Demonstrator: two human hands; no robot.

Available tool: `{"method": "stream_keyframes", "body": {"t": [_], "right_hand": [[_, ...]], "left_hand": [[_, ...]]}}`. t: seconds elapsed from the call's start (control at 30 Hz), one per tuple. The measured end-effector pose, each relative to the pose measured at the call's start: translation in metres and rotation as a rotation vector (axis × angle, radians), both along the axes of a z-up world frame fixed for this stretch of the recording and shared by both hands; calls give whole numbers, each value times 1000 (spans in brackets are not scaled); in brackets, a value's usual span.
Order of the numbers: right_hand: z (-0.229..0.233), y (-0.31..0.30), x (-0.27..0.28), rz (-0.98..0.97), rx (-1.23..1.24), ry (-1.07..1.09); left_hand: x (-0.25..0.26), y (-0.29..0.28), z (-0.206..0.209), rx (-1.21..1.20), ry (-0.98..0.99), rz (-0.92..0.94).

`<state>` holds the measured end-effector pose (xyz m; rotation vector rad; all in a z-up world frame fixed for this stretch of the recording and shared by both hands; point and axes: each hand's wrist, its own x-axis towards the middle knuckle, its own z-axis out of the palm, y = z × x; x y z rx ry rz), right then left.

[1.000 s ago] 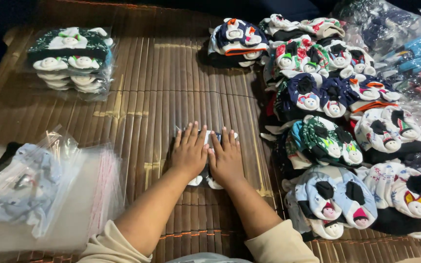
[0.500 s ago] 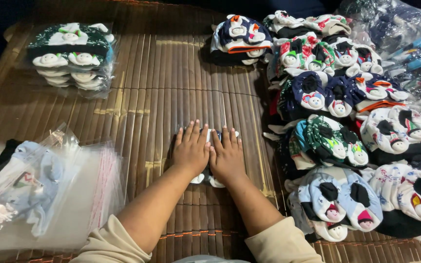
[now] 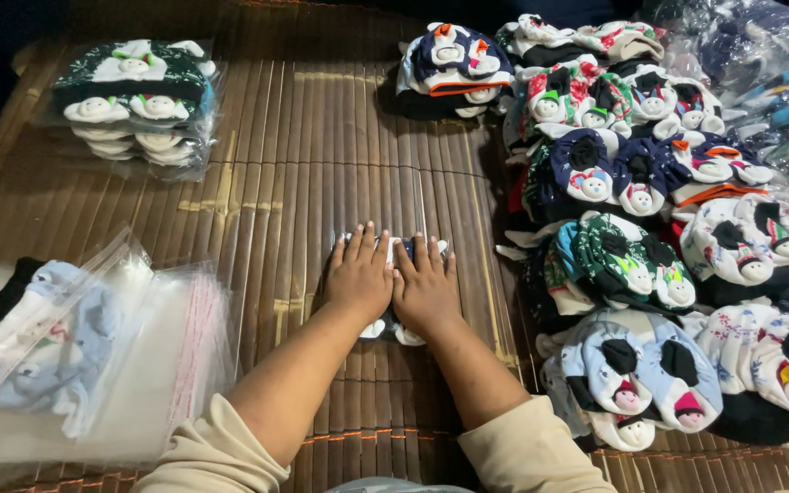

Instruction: Packaging baby hats and booties into plastic bags

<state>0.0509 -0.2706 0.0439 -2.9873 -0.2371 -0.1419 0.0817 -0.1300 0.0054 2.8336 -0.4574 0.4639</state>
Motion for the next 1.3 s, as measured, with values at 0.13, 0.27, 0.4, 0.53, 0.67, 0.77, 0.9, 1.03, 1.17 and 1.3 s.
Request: {"method": "stream_keyframes", "body": {"t": [0.13,0.27,0.4,0.53,0.67,0.77,0.9,1.03,1.17,1.3], "right_hand": [[-1,-1,3,-17,-31,96],[2,0,2,-20,-51,105],[0,-2,3,-18,-30,117],[1,-7,5,-5,46,179],[12,-10,2,14,151,229],[12,-15,1,28,239,258],[11,-26,7,44,405,300],[8,-34,8,109,705,274],[11,-38,4,173,908,179],[49,-37,-25,277,606,156]], "left_hand": [[1,0,1,-11,72,2],[1,1,4,-39,118,-7],[0,5,11,-42,144,-21],[-3,9,21,-37,229,-33],[-3,11,27,-97,282,-39],[3,19,19,-289,263,-23],[-1,31,20,-515,233,-26],[-10,41,23,-937,129,-20],[-12,46,28,-1085,23,-17],[-2,54,27,-1065,111,77]]}}
